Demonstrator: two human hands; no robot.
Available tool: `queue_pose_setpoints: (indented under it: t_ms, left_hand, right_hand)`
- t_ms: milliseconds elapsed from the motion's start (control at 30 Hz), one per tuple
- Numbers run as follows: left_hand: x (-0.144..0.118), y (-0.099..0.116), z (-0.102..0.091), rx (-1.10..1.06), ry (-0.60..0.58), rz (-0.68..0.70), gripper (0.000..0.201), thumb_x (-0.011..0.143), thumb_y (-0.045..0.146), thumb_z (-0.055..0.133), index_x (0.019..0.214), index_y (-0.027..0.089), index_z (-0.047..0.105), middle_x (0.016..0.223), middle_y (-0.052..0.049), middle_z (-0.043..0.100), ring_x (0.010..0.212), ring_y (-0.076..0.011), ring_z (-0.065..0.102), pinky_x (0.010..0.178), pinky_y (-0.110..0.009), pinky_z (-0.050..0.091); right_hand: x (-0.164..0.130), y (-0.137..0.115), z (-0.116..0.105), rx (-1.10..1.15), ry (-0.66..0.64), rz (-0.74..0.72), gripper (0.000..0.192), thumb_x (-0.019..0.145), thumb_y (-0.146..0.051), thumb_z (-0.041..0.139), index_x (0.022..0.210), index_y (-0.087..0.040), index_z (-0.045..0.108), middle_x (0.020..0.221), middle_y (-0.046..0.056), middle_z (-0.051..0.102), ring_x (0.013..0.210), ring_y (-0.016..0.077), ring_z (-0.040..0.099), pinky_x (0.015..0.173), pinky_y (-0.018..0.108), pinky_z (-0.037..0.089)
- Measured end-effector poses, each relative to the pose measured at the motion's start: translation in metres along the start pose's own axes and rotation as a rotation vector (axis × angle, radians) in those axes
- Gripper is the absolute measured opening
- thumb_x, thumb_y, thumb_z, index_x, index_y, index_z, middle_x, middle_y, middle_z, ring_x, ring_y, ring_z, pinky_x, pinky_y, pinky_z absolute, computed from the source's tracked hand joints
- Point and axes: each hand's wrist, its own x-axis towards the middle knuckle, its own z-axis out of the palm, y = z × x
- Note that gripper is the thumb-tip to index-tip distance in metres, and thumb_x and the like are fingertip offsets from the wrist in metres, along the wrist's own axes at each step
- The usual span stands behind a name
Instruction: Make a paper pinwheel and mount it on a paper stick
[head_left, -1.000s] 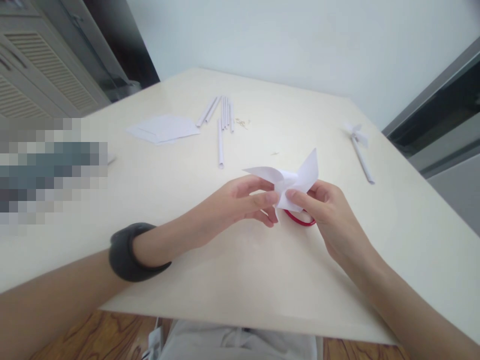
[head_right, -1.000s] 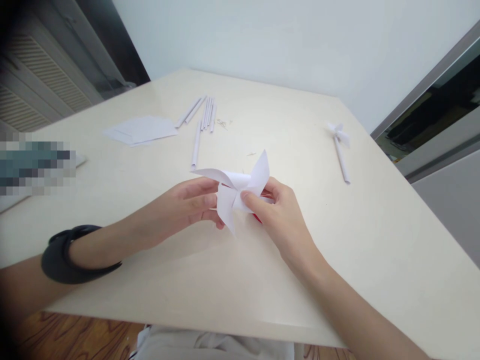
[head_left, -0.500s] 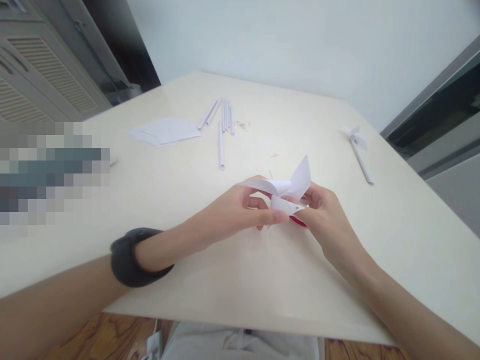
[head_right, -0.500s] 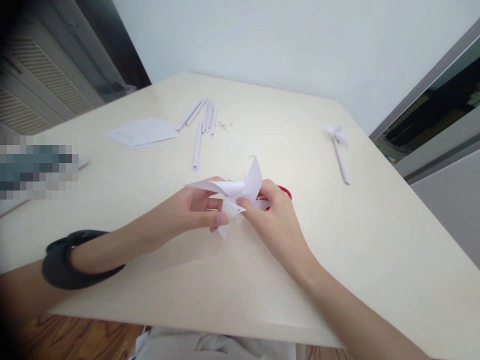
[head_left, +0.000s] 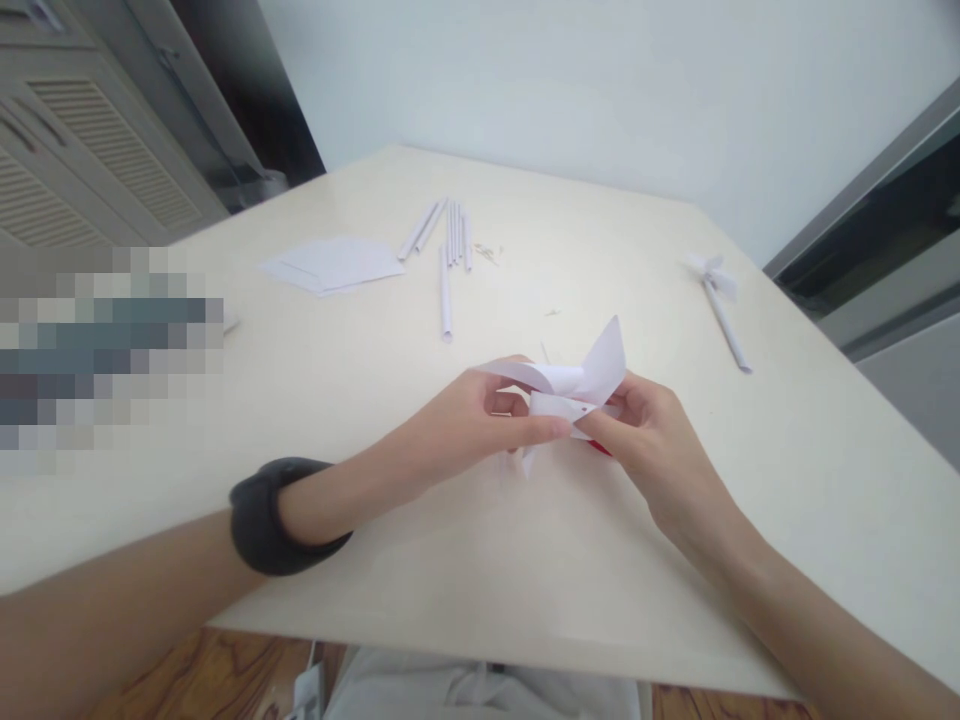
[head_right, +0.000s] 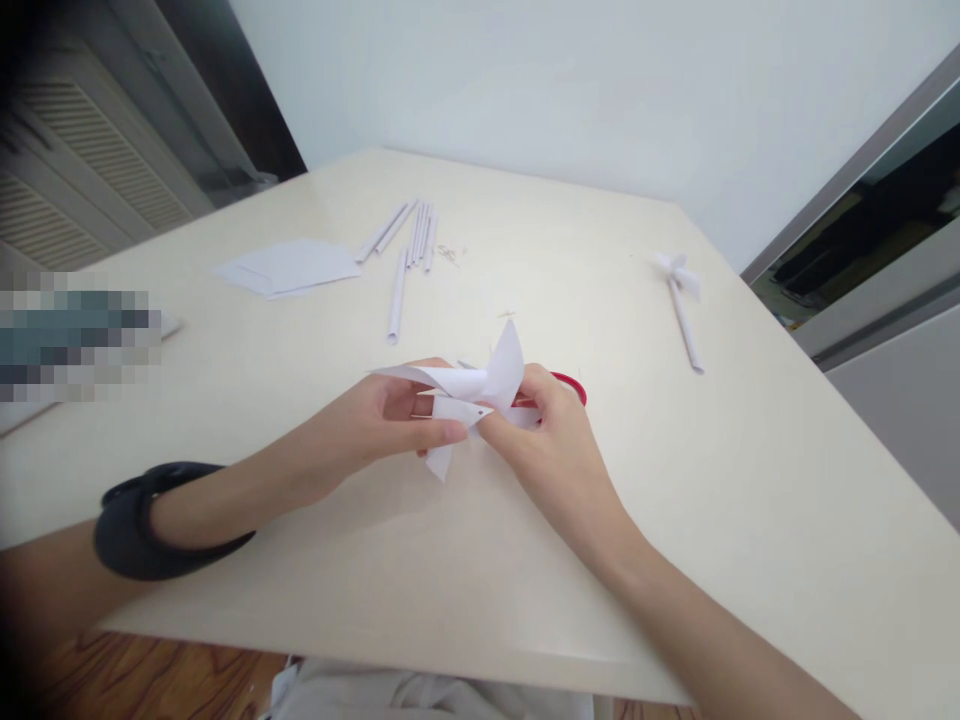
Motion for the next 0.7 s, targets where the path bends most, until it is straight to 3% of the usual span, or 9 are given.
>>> queue_pose_setpoints:
  t_ms: [233,533,700]
  left_hand:
    - [-0.0011,0.0008,-0.0017,0.015,0.036,-0.028,0.028,0.077,0.032,0.064,0.103,0.023,0.063,0.090,-0.001,0.066,0.079,-0.0154,0.060,0.059,-0.021,0.045]
    - [0.0003,-0.0015,0.0002,-0.038,0.078,-0.005,0.031,0.077,0.032,0.065,0.106,0.020,0.065,0.102,-0.004,0.070,0.094,-0.0210,0.064,0.077,-0.029,0.049]
    - [0.0001,-0.0008,0.0018,-0.085,0.086,-0.024,0.032,0.075,0.035,0.067,0.103,0.020,0.067,0.104,-0.004,0.070,0.096,-0.0228,0.064,0.078,-0.030,0.051]
  right_hand:
    - [-0.0013,-0.0018,-0.0001,0.003,0.017,0.012,0.016,0.083,-0.028,0.054,0.096,-0.024,0.064,0.104,0.001,0.066,0.099,0.0217,0.059,0.083,0.035,0.043]
    - [-0.0017,-0.0097,0.0057,0.050,0.059,0.071,0.017,0.079,-0.024,0.056,0.095,-0.023,0.064,0.102,0.003,0.067,0.096,0.0230,0.061,0.081,0.038,0.046]
    - [-0.0024,-0.0079,0.0037,0.059,0.011,0.026,0.020,0.082,-0.026,0.055,0.100,-0.024,0.063,0.106,0.002,0.067,0.098,0.0222,0.061,0.084,0.037,0.046]
